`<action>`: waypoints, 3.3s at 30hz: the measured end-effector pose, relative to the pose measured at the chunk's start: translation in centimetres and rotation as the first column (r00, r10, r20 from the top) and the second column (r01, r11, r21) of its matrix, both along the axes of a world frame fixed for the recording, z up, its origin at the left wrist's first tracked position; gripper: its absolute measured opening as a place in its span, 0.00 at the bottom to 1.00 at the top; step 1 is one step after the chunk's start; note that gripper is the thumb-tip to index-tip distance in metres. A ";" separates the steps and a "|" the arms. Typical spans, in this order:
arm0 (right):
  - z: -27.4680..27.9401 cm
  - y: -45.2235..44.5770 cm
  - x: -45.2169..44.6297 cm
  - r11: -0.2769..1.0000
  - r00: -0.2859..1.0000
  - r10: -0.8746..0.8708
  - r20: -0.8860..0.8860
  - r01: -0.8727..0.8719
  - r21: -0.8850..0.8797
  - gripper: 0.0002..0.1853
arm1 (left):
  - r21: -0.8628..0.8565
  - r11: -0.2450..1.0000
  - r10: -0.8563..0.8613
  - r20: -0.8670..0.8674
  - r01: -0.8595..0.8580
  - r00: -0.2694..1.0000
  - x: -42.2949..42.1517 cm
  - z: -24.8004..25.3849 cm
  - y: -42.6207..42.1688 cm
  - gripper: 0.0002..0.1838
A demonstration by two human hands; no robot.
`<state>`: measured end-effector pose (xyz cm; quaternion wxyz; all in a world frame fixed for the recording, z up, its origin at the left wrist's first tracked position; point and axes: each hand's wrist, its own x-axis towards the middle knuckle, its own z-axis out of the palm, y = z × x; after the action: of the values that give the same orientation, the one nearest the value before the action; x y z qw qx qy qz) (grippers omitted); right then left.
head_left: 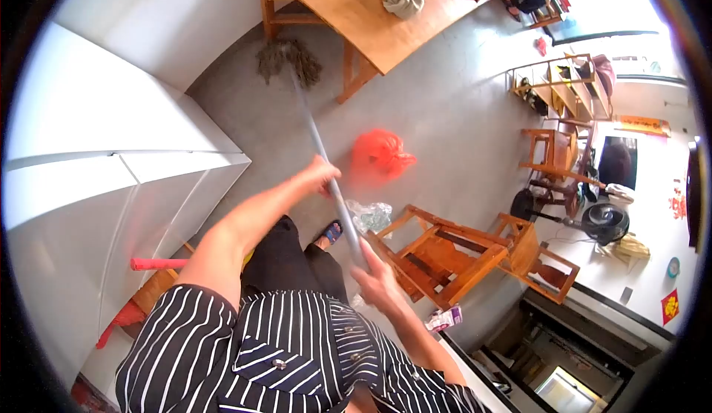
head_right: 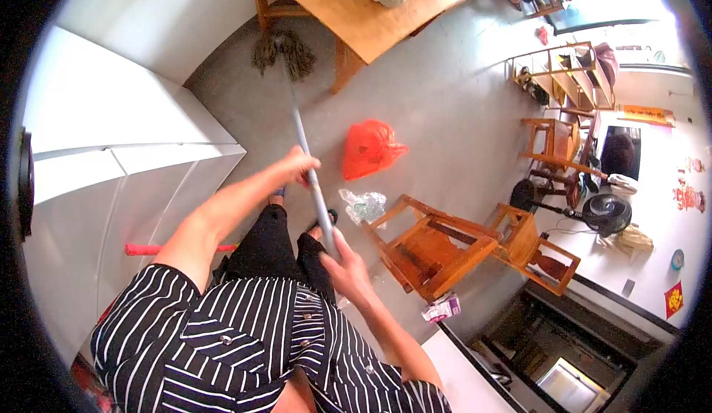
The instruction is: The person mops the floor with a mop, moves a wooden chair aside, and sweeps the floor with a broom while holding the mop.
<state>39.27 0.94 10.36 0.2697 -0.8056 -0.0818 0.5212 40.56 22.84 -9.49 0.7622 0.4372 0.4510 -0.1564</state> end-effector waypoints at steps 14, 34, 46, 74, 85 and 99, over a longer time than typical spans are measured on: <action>8.6 -17.8 -2.2 0.963 0.956 0.269 0.118 -0.263 -0.063 0.33 | -0.165 0.960 -0.185 0.236 0.227 0.954 -5.2 4.8 -18.1 0.17; 21.1 -22.3 -7.6 0.986 0.991 -0.136 0.002 0.136 -0.101 0.32 | -0.609 0.784 -0.028 -0.227 -0.119 0.974 -4.5 7.5 -26.2 0.21; 16.6 -16.0 -6.4 0.962 0.942 -0.274 -0.193 0.272 -0.040 0.30 | -0.072 0.989 0.112 -0.174 -0.126 0.978 -4.5 3.7 -21.3 0.10; 6.3 -10.7 -3.5 0.995 0.999 -0.045 -0.025 0.042 -0.093 0.35 | -0.149 0.983 0.104 -0.019 -0.106 0.994 -1.3 -2.6 -11.0 0.12; 22.4 -20.4 -5.4 0.883 0.878 0.422 0.228 -0.340 -0.323 0.31 | -0.432 0.810 -0.372 0.143 0.397 0.917 -7.3 6.1 -20.8 0.21; 28.8 -11.2 -7.7 0.770 0.480 0.637 0.603 -0.374 -0.516 0.11 | 0.914 0.406 -0.914 0.405 -0.028 -0.026 -6.8 19.3 -17.2 0.34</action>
<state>31.55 -10.28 39.17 -0.0901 -0.9147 -0.3384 0.2018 33.73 5.63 9.84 0.4852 0.8169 -0.3064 0.0583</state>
